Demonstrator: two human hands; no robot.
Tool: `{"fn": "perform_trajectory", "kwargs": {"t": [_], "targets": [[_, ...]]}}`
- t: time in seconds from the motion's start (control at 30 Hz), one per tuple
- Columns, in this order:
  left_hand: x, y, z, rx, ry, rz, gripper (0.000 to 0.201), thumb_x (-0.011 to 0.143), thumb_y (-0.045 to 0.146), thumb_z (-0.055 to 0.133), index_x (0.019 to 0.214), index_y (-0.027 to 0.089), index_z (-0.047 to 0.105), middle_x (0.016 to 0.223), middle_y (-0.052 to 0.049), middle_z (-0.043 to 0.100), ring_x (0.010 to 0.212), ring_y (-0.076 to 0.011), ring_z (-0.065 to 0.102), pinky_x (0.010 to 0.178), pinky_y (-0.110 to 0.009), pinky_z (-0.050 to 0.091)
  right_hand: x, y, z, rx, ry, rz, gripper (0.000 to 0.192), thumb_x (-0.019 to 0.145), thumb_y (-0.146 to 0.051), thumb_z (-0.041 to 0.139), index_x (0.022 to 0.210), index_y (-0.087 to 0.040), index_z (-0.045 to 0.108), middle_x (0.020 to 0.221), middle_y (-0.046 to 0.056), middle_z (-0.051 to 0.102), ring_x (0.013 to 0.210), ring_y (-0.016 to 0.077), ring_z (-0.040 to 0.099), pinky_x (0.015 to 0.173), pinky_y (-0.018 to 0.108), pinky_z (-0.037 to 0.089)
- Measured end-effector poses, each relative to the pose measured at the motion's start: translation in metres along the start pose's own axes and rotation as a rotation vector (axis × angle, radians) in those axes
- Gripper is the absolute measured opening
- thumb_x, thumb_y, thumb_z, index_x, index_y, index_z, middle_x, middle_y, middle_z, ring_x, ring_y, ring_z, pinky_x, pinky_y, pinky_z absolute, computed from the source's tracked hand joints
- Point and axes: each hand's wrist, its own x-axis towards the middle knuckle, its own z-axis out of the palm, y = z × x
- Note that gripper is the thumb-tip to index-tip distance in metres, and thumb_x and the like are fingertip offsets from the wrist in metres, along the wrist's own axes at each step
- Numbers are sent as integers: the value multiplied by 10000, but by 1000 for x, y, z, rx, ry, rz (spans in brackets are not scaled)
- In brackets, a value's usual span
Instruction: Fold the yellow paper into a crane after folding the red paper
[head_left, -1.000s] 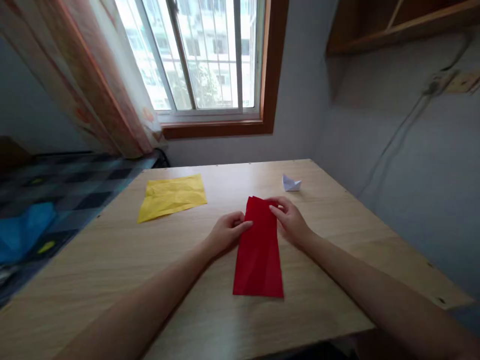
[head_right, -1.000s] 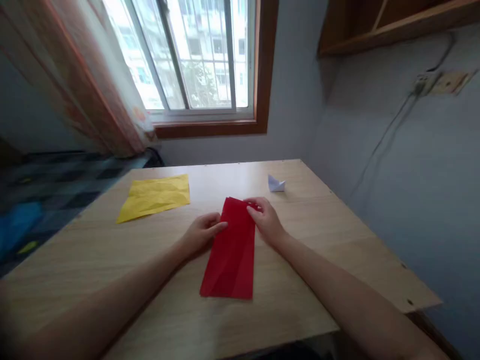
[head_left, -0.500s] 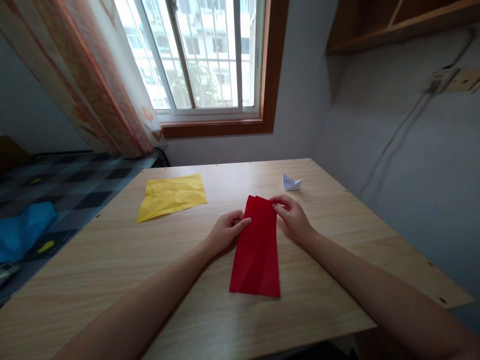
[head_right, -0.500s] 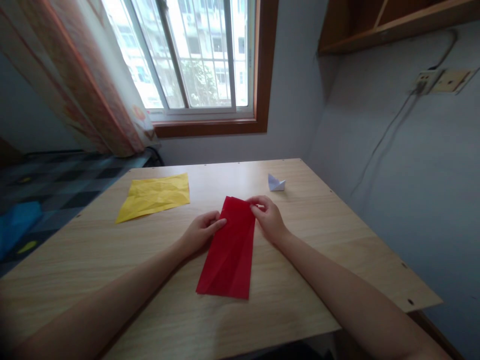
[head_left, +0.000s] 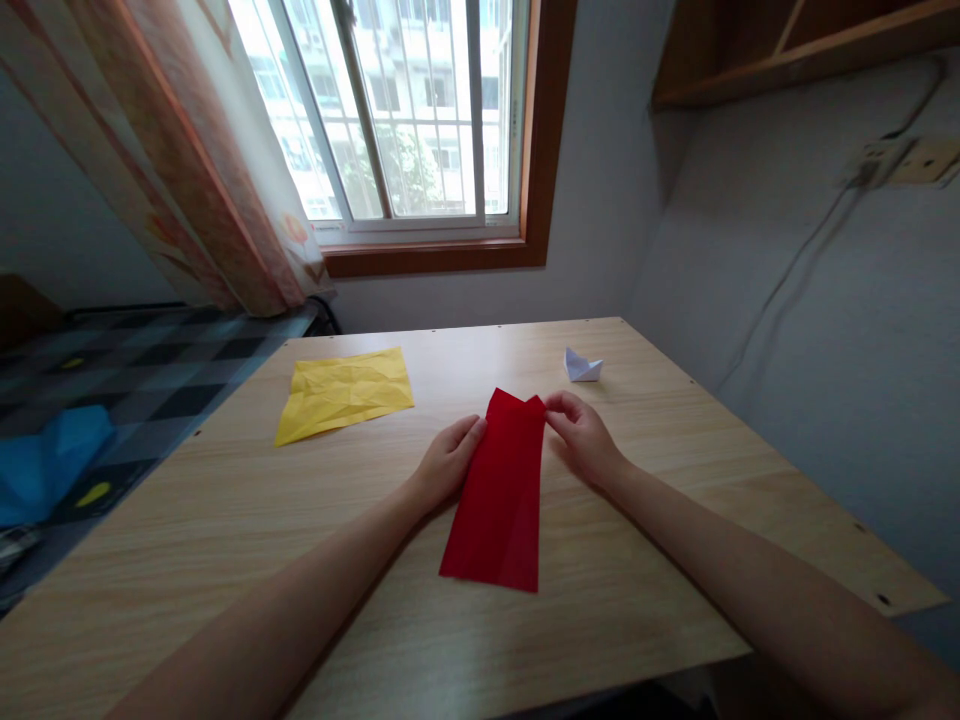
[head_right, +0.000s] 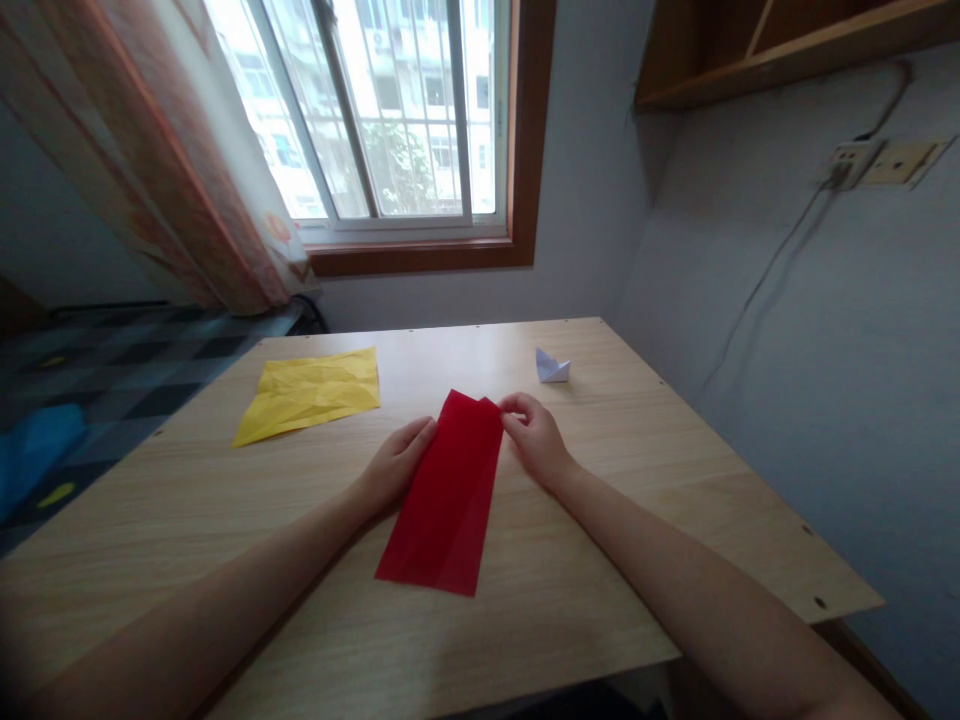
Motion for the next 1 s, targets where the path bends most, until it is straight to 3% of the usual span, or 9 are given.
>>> {"fn": "perform_trajectory", "kwargs": {"t": [0.2,0.4,0.47,0.53,0.63,0.7,0.8,0.87,1.0], "targets": [[0,1,1,-81,25,-43,443,862,605,554,770,172,575,726,-1,599,679,-152,519,600,-245,430,2,-4,-3,91,33,80,114,764,-317,637,835,-229,655,874,1,675,845,181,598,812,314,468],[6,-2,-9,-130,83,-74,415,843,579,568,740,178,548,654,23,538,602,-132,496,546,-235,403,2,-10,-3,422,102,270,196,689,-336,730,746,-230,575,921,-7,683,807,173,629,737,308,498],[9,-6,-18,24,97,-55,382,845,534,573,715,176,544,653,20,525,617,-136,507,562,-240,421,3,-13,-3,495,102,325,190,681,-311,731,744,-230,571,950,-5,693,794,174,644,722,314,510],[11,-10,-25,216,148,-26,273,825,436,604,903,175,602,788,-11,597,709,-169,570,620,-273,482,3,-14,-2,534,94,352,180,679,-285,725,727,-231,561,941,-2,703,812,187,660,738,330,525],[6,-10,-27,634,259,157,542,768,227,634,1297,188,523,1237,-112,569,1075,-255,573,924,-419,507,1,-16,1,567,101,396,165,675,-245,716,704,-229,555,910,10,721,812,203,674,767,358,543],[-2,-5,-19,875,199,331,524,825,154,560,1346,189,517,1383,-135,492,1292,-297,448,1109,-487,379,-1,-16,3,578,107,435,151,671,-223,706,708,-228,560,905,18,734,769,207,673,760,372,551],[-16,5,1,1044,-19,522,378,915,181,492,1278,207,597,1417,-112,505,1354,-300,398,1156,-492,333,-4,-13,5,575,56,457,137,674,-227,691,732,-231,567,882,12,741,745,203,672,777,371,553],[-23,8,13,1082,-103,563,342,969,271,477,1277,194,605,1421,-111,524,1362,-300,407,1157,-485,338,-5,-9,6,529,8,425,131,703,-275,677,760,-234,567,878,9,745,776,204,680,815,366,548],[-31,6,25,1110,-173,559,485,970,458,501,1346,156,546,1475,-156,483,1411,-329,372,1200,-545,242,-5,3,5,284,-55,290,173,767,-391,620,773,-243,530,934,48,762,855,238,699,850,404,547]]}}
